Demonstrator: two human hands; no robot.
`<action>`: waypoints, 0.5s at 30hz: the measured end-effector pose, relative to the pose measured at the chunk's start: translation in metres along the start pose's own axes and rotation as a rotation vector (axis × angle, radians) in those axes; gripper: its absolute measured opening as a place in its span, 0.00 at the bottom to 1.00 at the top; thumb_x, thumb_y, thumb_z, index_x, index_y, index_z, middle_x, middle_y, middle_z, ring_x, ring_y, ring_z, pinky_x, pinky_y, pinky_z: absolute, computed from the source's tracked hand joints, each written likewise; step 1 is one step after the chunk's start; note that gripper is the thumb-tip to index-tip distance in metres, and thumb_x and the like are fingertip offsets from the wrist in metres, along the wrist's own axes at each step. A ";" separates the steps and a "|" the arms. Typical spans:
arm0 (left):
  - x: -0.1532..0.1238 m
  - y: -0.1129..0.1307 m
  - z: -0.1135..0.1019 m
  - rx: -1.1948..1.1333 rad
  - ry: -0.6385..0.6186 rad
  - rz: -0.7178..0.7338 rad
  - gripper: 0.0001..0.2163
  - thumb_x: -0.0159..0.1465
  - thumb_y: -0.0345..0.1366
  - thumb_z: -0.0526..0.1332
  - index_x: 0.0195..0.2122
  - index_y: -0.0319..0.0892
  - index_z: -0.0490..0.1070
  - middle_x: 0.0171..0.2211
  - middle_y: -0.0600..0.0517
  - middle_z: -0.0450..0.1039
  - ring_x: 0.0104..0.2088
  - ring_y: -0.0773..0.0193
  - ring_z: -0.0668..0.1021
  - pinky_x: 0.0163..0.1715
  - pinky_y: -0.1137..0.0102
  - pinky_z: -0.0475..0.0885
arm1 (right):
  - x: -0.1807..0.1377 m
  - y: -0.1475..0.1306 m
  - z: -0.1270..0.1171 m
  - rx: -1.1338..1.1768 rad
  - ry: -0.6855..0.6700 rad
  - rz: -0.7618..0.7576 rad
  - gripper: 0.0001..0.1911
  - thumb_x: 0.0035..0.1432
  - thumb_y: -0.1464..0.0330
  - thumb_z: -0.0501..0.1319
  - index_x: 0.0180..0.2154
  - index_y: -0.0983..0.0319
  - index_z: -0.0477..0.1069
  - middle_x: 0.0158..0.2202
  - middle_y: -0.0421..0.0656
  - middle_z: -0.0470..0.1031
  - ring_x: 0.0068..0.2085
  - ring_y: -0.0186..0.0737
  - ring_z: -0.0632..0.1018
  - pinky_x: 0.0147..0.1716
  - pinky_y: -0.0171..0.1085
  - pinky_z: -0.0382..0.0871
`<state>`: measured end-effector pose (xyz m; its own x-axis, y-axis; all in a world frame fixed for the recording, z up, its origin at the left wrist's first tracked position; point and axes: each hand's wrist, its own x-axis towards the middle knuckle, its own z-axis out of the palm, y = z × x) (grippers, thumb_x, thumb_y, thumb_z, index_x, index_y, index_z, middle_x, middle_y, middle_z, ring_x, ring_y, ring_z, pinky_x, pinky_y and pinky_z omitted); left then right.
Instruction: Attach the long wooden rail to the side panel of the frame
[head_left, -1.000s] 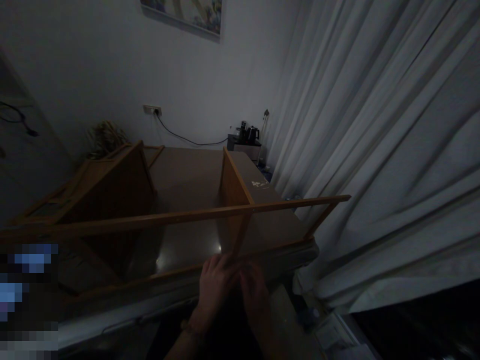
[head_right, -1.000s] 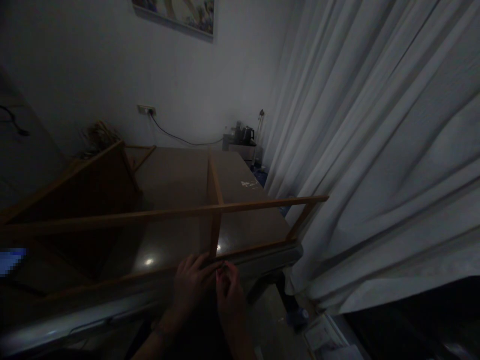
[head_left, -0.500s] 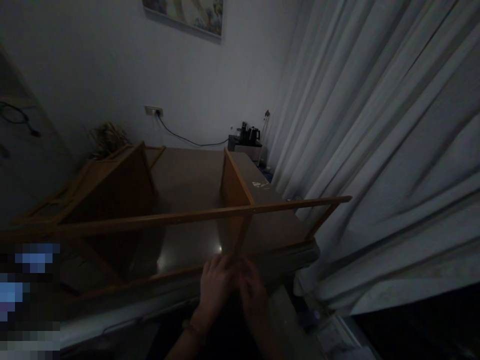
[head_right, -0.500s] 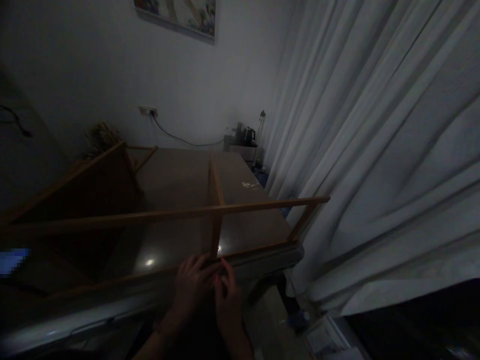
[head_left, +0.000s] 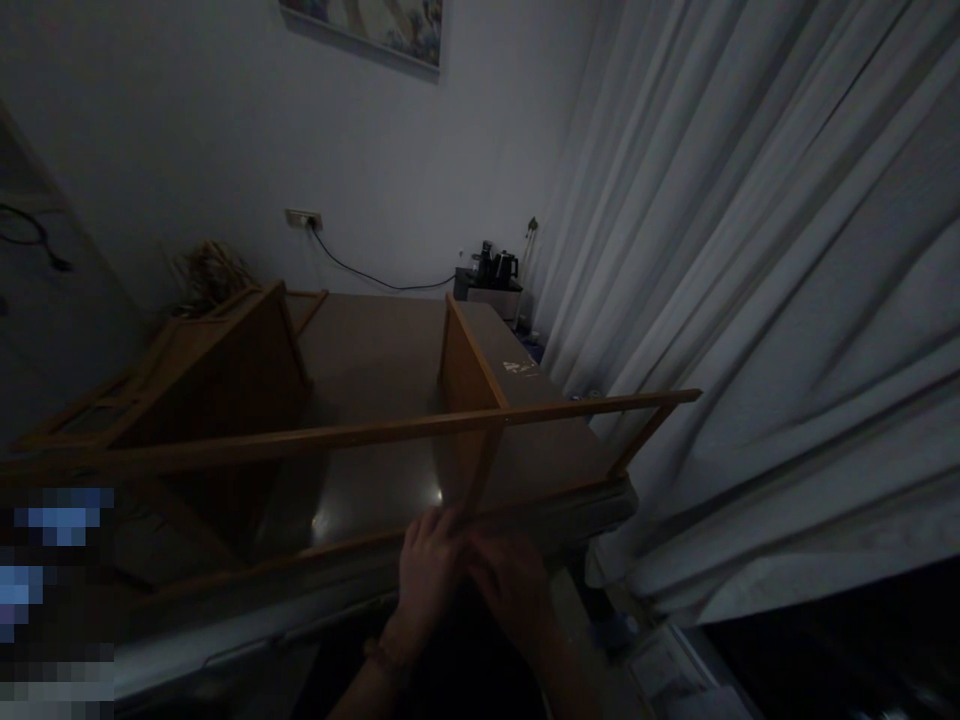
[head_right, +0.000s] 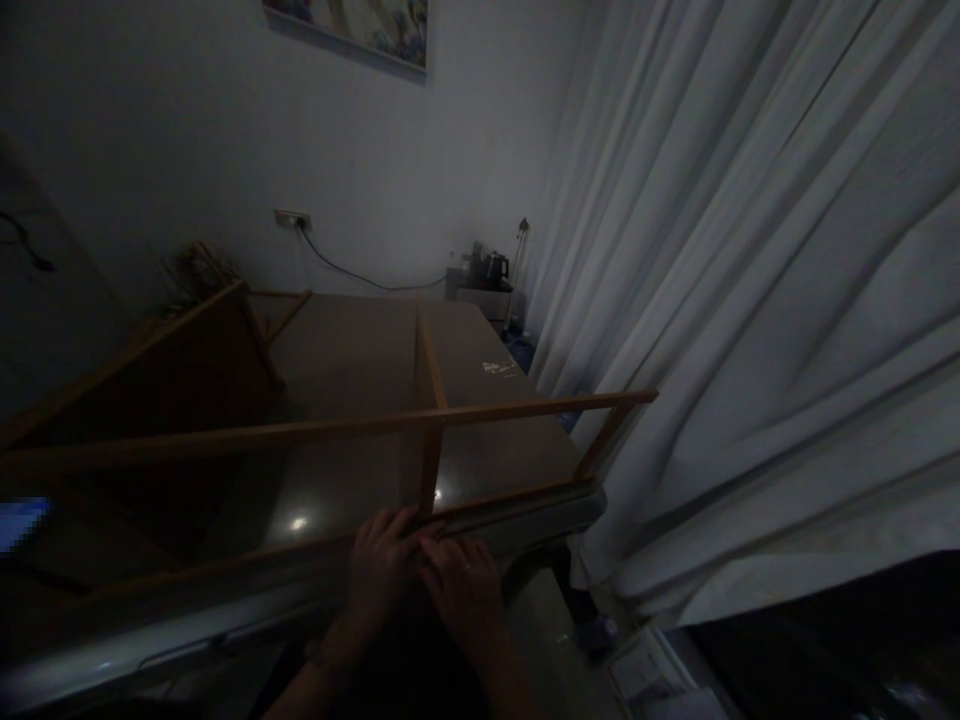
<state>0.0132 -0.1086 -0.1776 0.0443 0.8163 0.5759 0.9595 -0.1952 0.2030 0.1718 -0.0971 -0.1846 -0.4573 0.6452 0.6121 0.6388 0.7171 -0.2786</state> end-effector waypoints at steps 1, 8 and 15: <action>0.000 0.000 0.000 0.006 0.001 0.002 0.19 0.57 0.31 0.68 0.47 0.60 0.76 0.47 0.56 0.77 0.43 0.54 0.72 0.42 0.61 0.65 | 0.001 0.001 0.000 -0.002 -0.020 -0.017 0.15 0.68 0.60 0.52 0.52 0.52 0.71 0.42 0.43 0.81 0.39 0.44 0.80 0.40 0.42 0.71; 0.000 0.001 -0.001 0.001 -0.041 -0.013 0.15 0.59 0.30 0.66 0.45 0.55 0.78 0.48 0.54 0.77 0.44 0.54 0.72 0.44 0.61 0.66 | 0.010 0.000 0.002 0.030 -0.038 -0.034 0.16 0.68 0.63 0.54 0.54 0.49 0.71 0.40 0.42 0.82 0.37 0.43 0.79 0.42 0.42 0.70; 0.000 0.002 0.000 0.013 -0.055 -0.024 0.12 0.59 0.33 0.67 0.42 0.56 0.78 0.47 0.54 0.77 0.44 0.54 0.72 0.43 0.61 0.65 | 0.007 -0.016 0.015 0.166 0.105 0.160 0.17 0.70 0.67 0.48 0.50 0.56 0.73 0.43 0.45 0.81 0.41 0.40 0.81 0.43 0.40 0.72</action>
<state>0.0155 -0.1090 -0.1777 0.0362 0.8493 0.5267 0.9640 -0.1686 0.2056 0.1490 -0.0995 -0.1869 -0.2860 0.7296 0.6212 0.5837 0.6468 -0.4908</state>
